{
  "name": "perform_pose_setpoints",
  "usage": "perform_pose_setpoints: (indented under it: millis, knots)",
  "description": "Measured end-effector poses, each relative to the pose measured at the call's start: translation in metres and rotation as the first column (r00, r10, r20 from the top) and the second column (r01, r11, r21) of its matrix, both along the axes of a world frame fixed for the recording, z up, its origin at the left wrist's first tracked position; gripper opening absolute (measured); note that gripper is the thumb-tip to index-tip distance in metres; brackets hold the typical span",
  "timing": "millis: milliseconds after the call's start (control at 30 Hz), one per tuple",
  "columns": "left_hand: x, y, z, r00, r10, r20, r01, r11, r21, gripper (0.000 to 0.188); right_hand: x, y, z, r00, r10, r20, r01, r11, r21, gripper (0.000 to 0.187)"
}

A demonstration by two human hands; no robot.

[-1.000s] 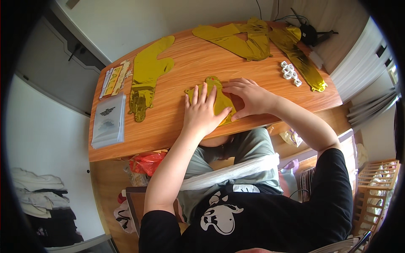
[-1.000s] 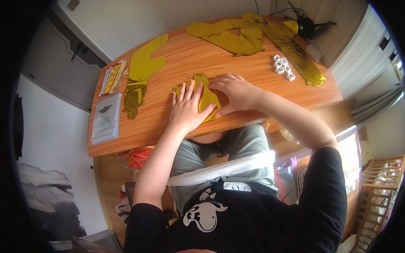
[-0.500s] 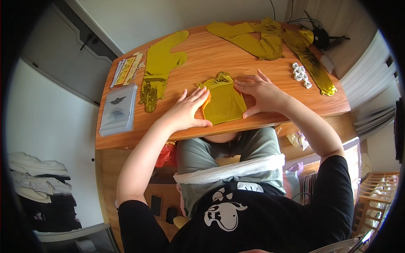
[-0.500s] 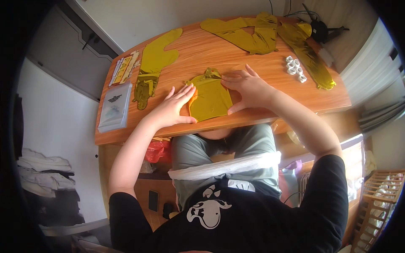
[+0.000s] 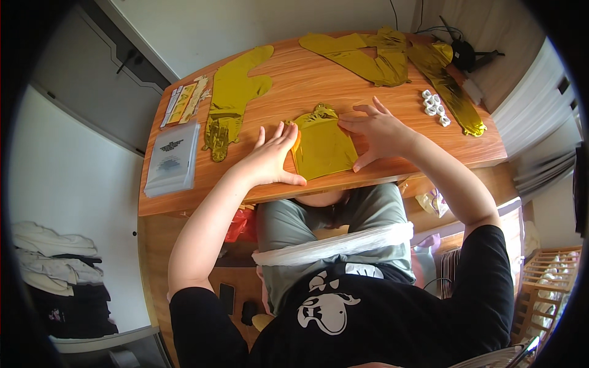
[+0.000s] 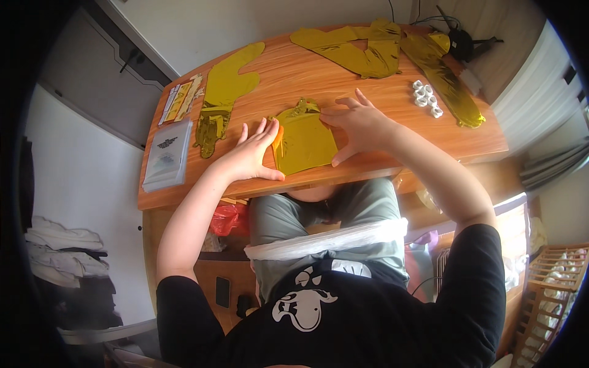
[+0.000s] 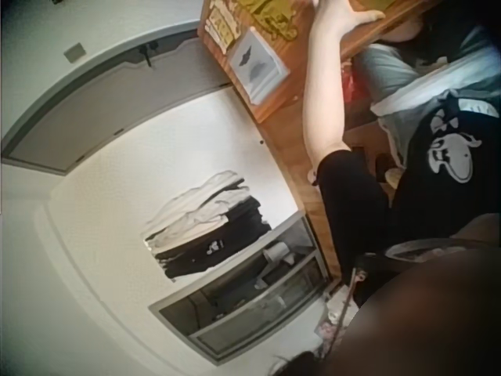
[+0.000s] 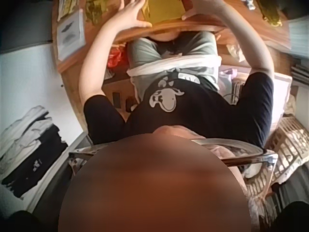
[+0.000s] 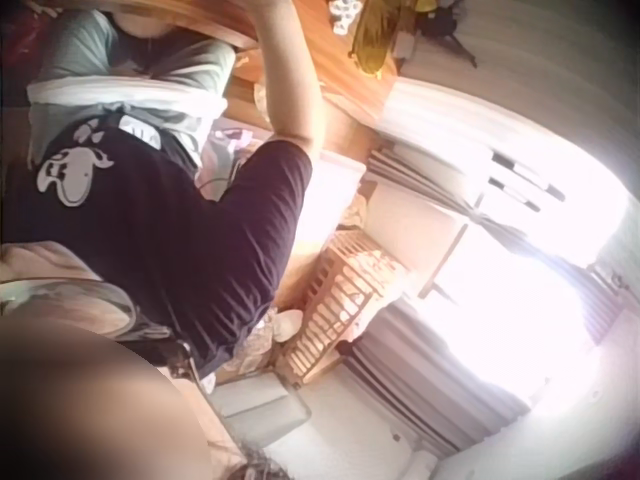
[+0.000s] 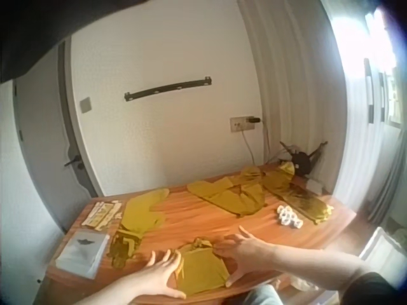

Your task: Folding and organizing gold foil balloons at a desk.

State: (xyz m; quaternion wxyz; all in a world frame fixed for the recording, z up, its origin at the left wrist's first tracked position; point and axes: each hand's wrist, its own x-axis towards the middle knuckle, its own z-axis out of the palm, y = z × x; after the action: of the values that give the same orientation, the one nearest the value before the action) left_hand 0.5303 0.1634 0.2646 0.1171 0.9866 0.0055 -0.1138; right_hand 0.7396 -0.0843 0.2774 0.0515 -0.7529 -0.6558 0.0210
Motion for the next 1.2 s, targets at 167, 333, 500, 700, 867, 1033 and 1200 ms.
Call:
perform_pose_setpoints:
  millis: [167,333,500,700,867,1033,1200]
  knots:
    - [-0.004,0.001,0.005,0.999,0.04,-0.009,-0.04,0.999,-0.035,0.145,-0.006,0.004,0.006,0.999,-0.019,-0.026,0.018,0.999,-0.046,0.108]
    - [0.005,-0.005,0.008,0.998,0.028,-0.055,-0.028,1.0,-0.004,0.147,-0.003,-0.002,0.004,0.994,-0.075,-0.077,0.071,0.996,-0.059,0.116]
    - [0.014,-0.012,0.001,0.998,0.041,-0.043,-0.044,0.995,-0.087,0.142,-0.004,-0.034,-0.008,0.963,-0.128,-0.237,0.15,0.986,0.077,0.111]
    - [-0.012,0.025,-0.052,0.91,0.046,0.412,0.079,0.957,-0.28,0.138,-0.044,-0.156,-0.002,0.898,0.17,-0.405,0.184,0.693,0.697,0.047]
    - [-0.019,-0.005,-0.023,0.927,0.109,0.358,0.02,0.942,-0.336,0.137,-0.061,-0.326,-0.072,0.707,-0.549,-0.446,0.68,0.354,0.642,0.024]
    - [-0.012,-0.013,-0.022,0.928,0.117,0.355,0.001,0.949,-0.314,0.139,-0.049,-0.524,-0.171,-0.15,-0.715,-0.682,0.948,-0.3,0.106,0.033]
    - [-0.018,0.0,-0.023,0.9,0.034,0.434,0.004,0.996,-0.088,0.142,-0.007,-0.6,-0.253,-0.27,-0.955,-0.124,0.799,-0.15,-0.583,0.061]
